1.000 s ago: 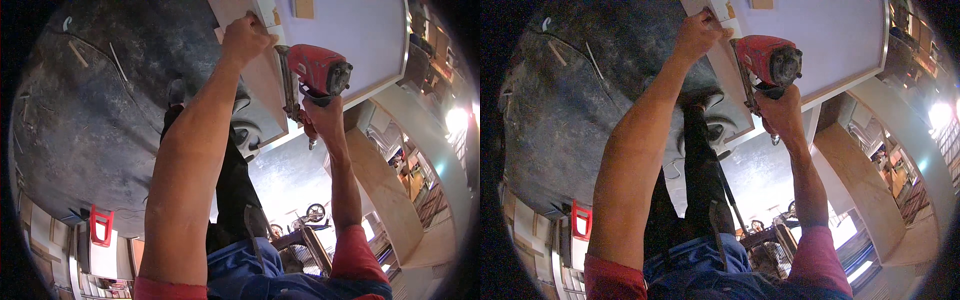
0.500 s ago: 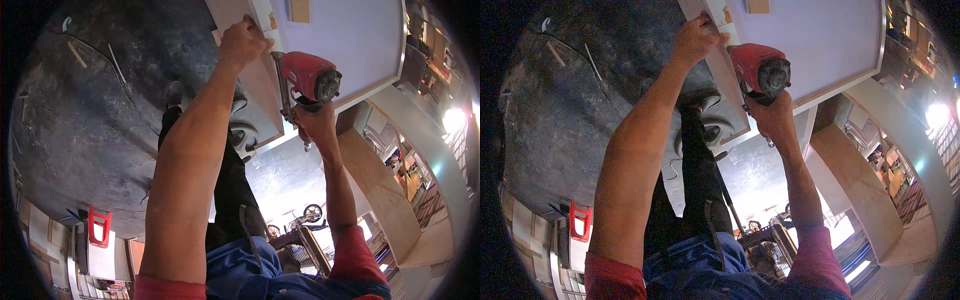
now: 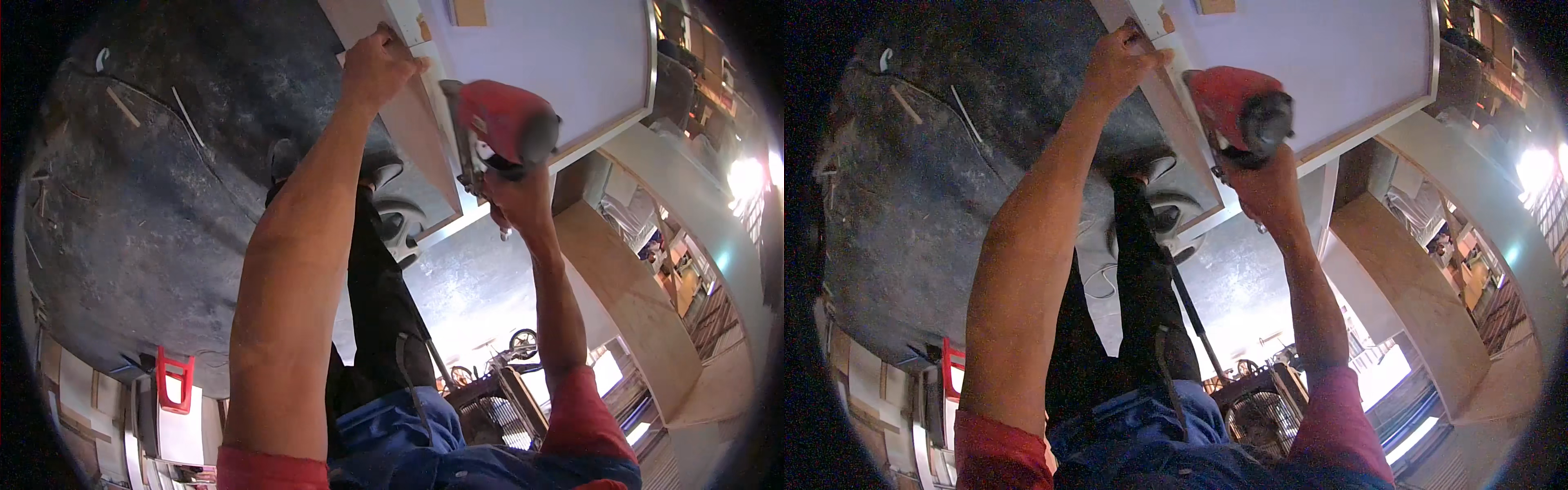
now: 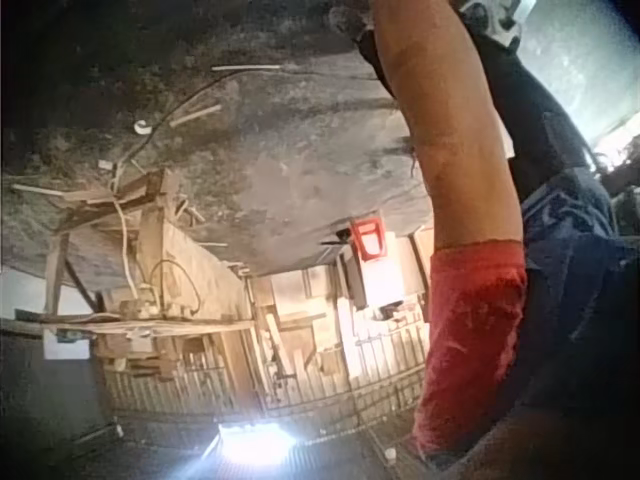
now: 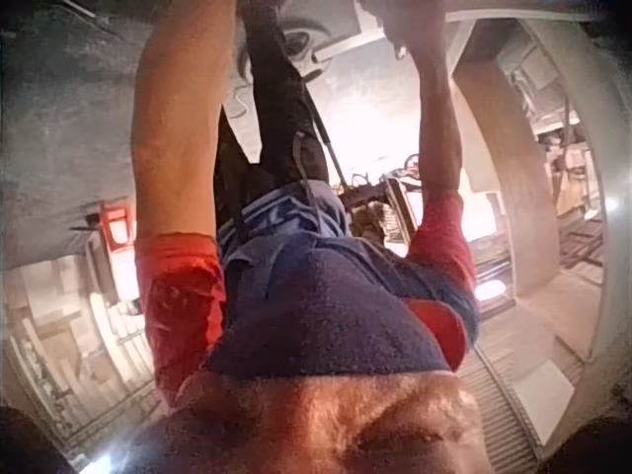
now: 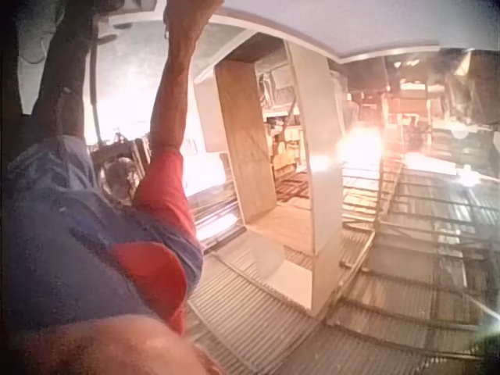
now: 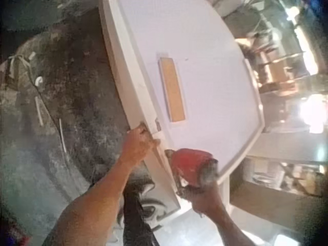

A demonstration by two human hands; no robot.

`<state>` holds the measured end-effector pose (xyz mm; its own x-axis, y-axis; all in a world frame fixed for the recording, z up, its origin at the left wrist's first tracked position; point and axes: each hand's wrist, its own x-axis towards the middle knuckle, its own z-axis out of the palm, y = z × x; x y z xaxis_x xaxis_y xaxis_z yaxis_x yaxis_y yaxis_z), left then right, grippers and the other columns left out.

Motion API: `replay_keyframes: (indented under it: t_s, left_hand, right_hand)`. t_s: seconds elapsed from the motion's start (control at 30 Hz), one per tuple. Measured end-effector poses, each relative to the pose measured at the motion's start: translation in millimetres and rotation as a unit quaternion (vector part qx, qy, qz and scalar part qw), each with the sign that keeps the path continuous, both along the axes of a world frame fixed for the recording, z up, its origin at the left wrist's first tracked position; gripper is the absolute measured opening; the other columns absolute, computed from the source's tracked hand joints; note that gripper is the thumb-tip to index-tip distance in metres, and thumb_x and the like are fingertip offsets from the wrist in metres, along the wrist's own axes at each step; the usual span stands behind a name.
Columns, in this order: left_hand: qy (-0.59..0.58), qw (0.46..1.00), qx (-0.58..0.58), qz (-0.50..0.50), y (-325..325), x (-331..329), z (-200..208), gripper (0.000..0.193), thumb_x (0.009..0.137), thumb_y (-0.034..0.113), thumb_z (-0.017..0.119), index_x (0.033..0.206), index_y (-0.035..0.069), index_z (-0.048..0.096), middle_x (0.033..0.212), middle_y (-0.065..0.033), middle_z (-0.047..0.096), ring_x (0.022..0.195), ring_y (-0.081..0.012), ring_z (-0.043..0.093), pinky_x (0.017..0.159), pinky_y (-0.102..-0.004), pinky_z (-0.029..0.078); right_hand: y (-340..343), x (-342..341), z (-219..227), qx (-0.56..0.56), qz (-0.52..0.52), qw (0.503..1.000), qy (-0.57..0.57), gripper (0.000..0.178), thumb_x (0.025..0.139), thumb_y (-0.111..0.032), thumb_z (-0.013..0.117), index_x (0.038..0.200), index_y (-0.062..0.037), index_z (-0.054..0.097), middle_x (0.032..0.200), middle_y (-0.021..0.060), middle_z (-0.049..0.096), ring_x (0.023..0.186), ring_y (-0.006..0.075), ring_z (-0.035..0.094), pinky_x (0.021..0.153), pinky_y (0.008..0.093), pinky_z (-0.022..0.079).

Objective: The person measures a board using a tape measure, hammers a nail into a wooden joint, and then uses a nail gun to secure wood pieces to a larger white panel.

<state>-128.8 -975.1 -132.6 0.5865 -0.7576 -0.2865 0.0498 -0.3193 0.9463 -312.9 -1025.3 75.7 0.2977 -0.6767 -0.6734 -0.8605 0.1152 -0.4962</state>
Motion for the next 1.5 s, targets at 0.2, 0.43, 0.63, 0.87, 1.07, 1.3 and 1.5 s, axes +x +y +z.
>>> replay_keyframes:
  t_s: [0.2, 0.43, 0.63, 0.87, 1.07, 1.3, 1.5]
  left_hand:
    - [0.001, 1.000, 0.028, 0.001, 8.6, -27.0, 12.9, 0.064, 0.072, 0.031, 0.079, 0.122, -0.002, 0.058, 0.107, -0.0214, 0.068, 0.104, -0.0370, 0.065, 0.091, -0.0419, 0.051]
    - [0.035, 0.998, 0.060, -0.005, 41.8, -108.1, 37.2, 0.063, 0.080, 0.027, 0.074, 0.130, -0.004, 0.049, 0.115, -0.0232, 0.065, 0.114, -0.0361, 0.061, 0.096, -0.0426, 0.048]
    - [0.047, 0.997, 0.048, -0.031, 43.8, -110.1, 30.8, 0.055, 0.083, 0.027, 0.073, 0.127, -0.001, 0.054, 0.115, -0.0200, 0.066, 0.116, -0.0311, 0.062, 0.096, -0.0410, 0.049]
    - [0.037, 0.997, 0.061, -0.032, 43.7, -108.9, 35.1, 0.051, 0.082, 0.020, 0.075, 0.125, 0.000, 0.056, 0.115, -0.0166, 0.067, 0.113, -0.0273, 0.064, 0.095, -0.0386, 0.050]
    - [0.063, 0.997, 0.048, -0.025, 43.6, -111.1, 27.7, 0.047, 0.083, 0.020, 0.074, 0.123, 0.001, 0.057, 0.115, -0.0157, 0.068, 0.112, -0.0266, 0.064, 0.095, -0.0377, 0.049]
    - [0.083, 0.995, 0.045, -0.040, 43.4, -106.1, 37.8, 0.048, 0.082, 0.021, 0.074, 0.122, 0.001, 0.057, 0.115, -0.0165, 0.067, 0.113, -0.0277, 0.064, 0.095, -0.0376, 0.049]
    - [0.054, 0.996, 0.047, -0.046, 43.0, -101.8, 39.5, 0.051, 0.083, 0.023, 0.074, 0.125, 0.000, 0.056, 0.118, -0.0175, 0.066, 0.116, -0.0284, 0.062, 0.097, -0.0385, 0.049]
  right_hand:
    - [23.7, -70.9, 18.9, 0.005, -0.081, 0.990, 0.116, 0.022, 0.077, -0.004, 0.071, 0.099, 0.0005, 0.066, 0.080, 0.0093, 0.071, 0.067, 0.0145, 0.067, 0.061, 0.0299, 0.052]
    - [49.8, -99.3, 4.2, -0.031, -0.002, 0.999, -0.026, 0.032, 0.078, -0.001, 0.073, 0.110, 0.0009, 0.065, 0.102, 0.0131, 0.071, 0.095, 0.0211, 0.068, 0.081, 0.0341, 0.054]
    - [49.7, -91.5, -8.6, -0.025, -0.001, 0.999, -0.030, 0.031, 0.080, -0.006, 0.075, 0.109, 0.0001, 0.065, 0.106, 0.0133, 0.070, 0.100, 0.0212, 0.067, 0.083, 0.0350, 0.052]
    - [45.6, -91.2, -10.2, -0.058, 0.064, 0.995, -0.043, 0.032, 0.076, -0.002, 0.072, 0.106, 0.0008, 0.061, 0.087, 0.0069, 0.067, 0.075, 0.0140, 0.063, 0.065, 0.0310, 0.050]
    - [44.6, -92.1, -11.4, -0.077, 0.090, 0.992, -0.040, 0.037, 0.077, -0.003, 0.073, 0.112, 0.0019, 0.061, 0.097, 0.0117, 0.069, 0.088, 0.0184, 0.066, 0.075, 0.0331, 0.051]
    - [46.4, -91.8, -11.2, -0.084, 0.092, 0.992, -0.015, 0.024, 0.081, -0.007, 0.073, 0.102, 0.0020, 0.067, 0.095, 0.0165, 0.073, 0.092, 0.0240, 0.071, 0.076, 0.0360, 0.053]
    - [47.6, -94.1, -11.2, -0.048, 0.069, 0.996, 0.002, 0.023, 0.082, -0.008, 0.071, 0.102, 0.0027, 0.067, 0.095, 0.0173, 0.072, 0.092, 0.0261, 0.071, 0.074, 0.0376, 0.054]
